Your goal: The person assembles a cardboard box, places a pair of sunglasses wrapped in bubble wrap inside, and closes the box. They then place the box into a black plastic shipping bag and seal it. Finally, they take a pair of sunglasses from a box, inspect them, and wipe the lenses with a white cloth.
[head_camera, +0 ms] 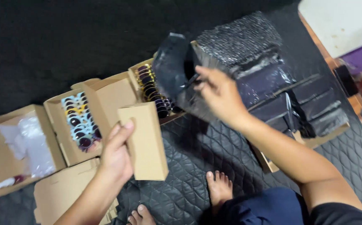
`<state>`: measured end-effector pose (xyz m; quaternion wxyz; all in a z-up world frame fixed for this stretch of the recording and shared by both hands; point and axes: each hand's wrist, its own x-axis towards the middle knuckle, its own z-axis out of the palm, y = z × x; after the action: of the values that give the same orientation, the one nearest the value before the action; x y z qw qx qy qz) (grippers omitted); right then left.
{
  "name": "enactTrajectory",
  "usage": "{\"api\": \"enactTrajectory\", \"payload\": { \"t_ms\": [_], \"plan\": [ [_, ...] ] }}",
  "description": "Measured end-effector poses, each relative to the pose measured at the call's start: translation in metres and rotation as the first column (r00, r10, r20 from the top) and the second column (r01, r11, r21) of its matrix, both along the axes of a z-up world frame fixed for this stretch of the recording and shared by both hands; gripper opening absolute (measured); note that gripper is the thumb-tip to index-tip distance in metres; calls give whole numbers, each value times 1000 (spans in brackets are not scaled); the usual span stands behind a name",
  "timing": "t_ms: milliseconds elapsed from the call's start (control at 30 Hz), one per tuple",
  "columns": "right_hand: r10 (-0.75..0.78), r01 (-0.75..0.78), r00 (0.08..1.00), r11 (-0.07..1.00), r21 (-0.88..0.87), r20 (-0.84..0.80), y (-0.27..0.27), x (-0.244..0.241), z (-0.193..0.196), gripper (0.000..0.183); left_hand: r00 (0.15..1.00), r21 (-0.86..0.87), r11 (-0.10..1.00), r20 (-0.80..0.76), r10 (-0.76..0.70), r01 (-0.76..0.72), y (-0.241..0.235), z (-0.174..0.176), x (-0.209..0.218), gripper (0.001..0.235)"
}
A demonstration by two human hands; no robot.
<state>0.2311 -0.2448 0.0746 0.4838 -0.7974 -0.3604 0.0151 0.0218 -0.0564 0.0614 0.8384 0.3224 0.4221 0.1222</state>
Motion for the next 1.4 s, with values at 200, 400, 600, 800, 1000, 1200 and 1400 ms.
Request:
{"api": "enactTrajectory", "payload": {
  "t_ms": [200, 400, 600, 800, 1000, 1200, 1400],
  "plan": [
    [284, -243, 848, 959, 148, -448, 20, -62, -6, 58, 986, 113, 990, 154, 68, -86, -17, 17, 8, 47],
    [411, -324, 744, 911, 254, -526, 25, -90, -5, 46, 978, 87, 986, 165, 127, -142, -4, 0, 4, 29],
    [302, -213, 647, 953, 215, -700, 20, -99, -50, 53, 980, 124, 987, 180, 84, -107, 0, -15, -1, 28],
    [234, -143, 595, 972, 185, -769, 30, -111, -33, 51, 982, 305, 952, 184, -48, -10, -15, 16, -5, 30],
    [206, -136, 815, 976, 167, -542, 17, -86, -31, 42, 961, 720, 692, 219, -167, -44, -2, 29, -9, 38],
    [252, 57, 771, 888, 457, -585, 11, -66, -1, 39, 992, 903, 427, 94, -83, -50, 26, 25, -11, 24],
    [194, -25, 929, 883, 468, -316, 5, -42, 28, 33, 987, 986, 159, 70, -143, -47, 36, 24, -8, 20]
  ]
}}
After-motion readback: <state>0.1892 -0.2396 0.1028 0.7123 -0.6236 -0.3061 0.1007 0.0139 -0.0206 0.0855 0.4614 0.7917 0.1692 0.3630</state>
